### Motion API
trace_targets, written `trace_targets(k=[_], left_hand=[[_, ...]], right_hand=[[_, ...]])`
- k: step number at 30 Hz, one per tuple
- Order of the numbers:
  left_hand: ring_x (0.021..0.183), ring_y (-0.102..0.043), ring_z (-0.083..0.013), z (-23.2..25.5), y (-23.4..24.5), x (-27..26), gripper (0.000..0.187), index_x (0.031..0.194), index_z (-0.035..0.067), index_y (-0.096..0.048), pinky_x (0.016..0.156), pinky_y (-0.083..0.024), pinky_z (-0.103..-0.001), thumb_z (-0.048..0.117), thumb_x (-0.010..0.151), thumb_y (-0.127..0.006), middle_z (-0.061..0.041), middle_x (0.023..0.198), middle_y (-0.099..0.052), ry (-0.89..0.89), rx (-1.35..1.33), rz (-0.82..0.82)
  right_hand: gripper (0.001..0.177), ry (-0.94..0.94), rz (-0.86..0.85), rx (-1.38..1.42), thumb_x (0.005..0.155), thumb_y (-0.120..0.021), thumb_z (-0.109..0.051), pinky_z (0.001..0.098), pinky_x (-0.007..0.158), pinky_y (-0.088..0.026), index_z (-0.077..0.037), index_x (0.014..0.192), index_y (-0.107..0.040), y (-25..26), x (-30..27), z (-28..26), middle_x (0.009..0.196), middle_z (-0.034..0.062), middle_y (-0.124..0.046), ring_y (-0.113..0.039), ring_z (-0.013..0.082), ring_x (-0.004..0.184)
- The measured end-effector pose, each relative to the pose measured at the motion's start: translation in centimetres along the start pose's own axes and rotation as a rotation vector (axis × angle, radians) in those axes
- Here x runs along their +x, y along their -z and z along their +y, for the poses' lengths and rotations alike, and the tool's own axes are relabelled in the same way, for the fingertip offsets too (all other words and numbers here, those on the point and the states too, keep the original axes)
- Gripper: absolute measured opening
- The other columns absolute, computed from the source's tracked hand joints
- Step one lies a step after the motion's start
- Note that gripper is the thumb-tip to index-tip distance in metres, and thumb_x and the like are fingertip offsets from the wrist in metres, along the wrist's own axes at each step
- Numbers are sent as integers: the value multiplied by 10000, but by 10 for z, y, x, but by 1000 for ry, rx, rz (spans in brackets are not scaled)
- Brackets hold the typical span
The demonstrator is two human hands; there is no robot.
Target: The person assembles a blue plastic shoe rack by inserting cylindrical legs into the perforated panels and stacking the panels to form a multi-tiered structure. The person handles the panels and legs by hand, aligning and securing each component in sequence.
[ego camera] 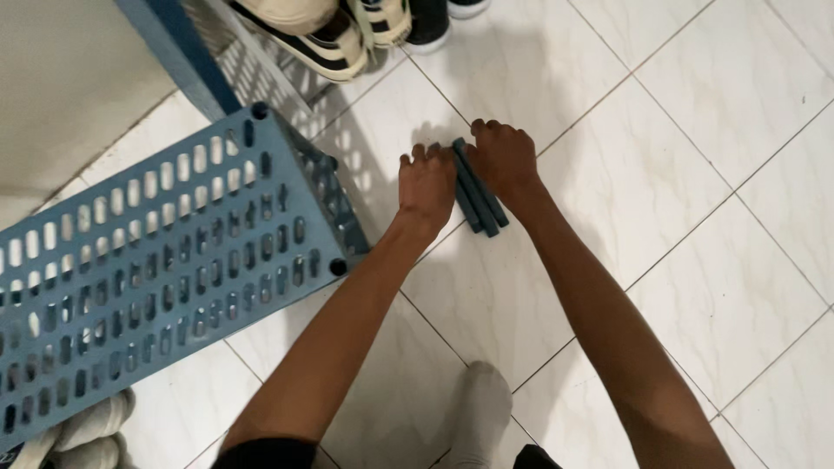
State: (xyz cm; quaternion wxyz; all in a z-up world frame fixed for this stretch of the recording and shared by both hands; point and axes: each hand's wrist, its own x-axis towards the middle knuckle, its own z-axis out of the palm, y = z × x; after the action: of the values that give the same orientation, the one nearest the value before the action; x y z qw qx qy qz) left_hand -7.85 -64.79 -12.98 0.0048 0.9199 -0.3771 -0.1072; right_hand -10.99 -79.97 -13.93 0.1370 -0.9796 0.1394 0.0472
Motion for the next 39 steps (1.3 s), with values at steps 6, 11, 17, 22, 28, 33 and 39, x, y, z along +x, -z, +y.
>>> trace_targets(k=[6, 11, 17, 22, 28, 33, 39], left_hand=[[1052, -651, -324, 17, -63, 13, 216, 1104, 7, -657, 837, -568, -434, 126, 924, -665, -166, 1082, -704, 274, -357, -106], [1055, -656, -329, 23, -89, 17, 301, 1053, 20, -665, 882, -547, -453, 308, 969, -673, -171, 1070, -697, 527, -567, -49], [1025, -655, -358, 25, -96, 20, 274, 1049, 5, -640, 844, -554, -476, 249, 935, -689, -190, 1062, -667, 505, -589, 82], [983, -661, -357, 25, -70, 25, 231, 1101, -11, -630, 805, -574, -443, 114, 911, -671, -212, 1060, -660, 435, -588, 229], [986, -666, -344, 9, -1, 27, 322, 1193, -55, -603, 773, -585, -425, 77, 903, -653, -219, 1073, -649, 371, -615, 365], [985, -652, -367, 1, 66, 8, 341, 1165, -68, -604, 761, -578, -445, 67, 859, -668, -221, 1069, -634, 308, -659, 494], [1012, -655, -356, -25, 128, -40, 263, 1119, -56, -619, 770, -584, -445, 23, 870, -641, -198, 1072, -633, 211, -642, 518]], right_hand=[[260, 4, -41, -5, 937, -692, -272, 460, 727, -568, -28, 1018, -659, -43, 1, 29, 940, 140, -700, -704, 320, 869], [247, -63, -109, 86, 942, -677, -249, 460, 733, -573, -18, 1017, -631, -75, -6, 39, 978, 162, -683, -705, 342, 881], [233, -32, -83, 122, 961, -648, -198, 480, 762, -578, 21, 1022, -598, -94, -2, 47, 989, 220, -672, -702, 387, 885], [257, -55, -62, 210, 953, -639, -144, 505, 722, -575, 68, 1060, -543, -76, 4, 38, 996, 289, -641, -684, 446, 837], [250, 0, 51, 444, 933, -691, -126, 463, 664, -554, 35, 1009, -515, -4, 3, 2, 854, 243, -648, -684, 384, 760], [221, 61, 113, 601, 990, -659, -101, 409, 584, -501, 19, 1078, -496, 48, 1, -38, 736, 181, -630, -669, 300, 651], [293, 342, 254, 709, 1001, -702, -100, 356, 739, -566, 49, 1229, -593, 83, -10, -84, 944, 152, -755, -753, 263, 861]])
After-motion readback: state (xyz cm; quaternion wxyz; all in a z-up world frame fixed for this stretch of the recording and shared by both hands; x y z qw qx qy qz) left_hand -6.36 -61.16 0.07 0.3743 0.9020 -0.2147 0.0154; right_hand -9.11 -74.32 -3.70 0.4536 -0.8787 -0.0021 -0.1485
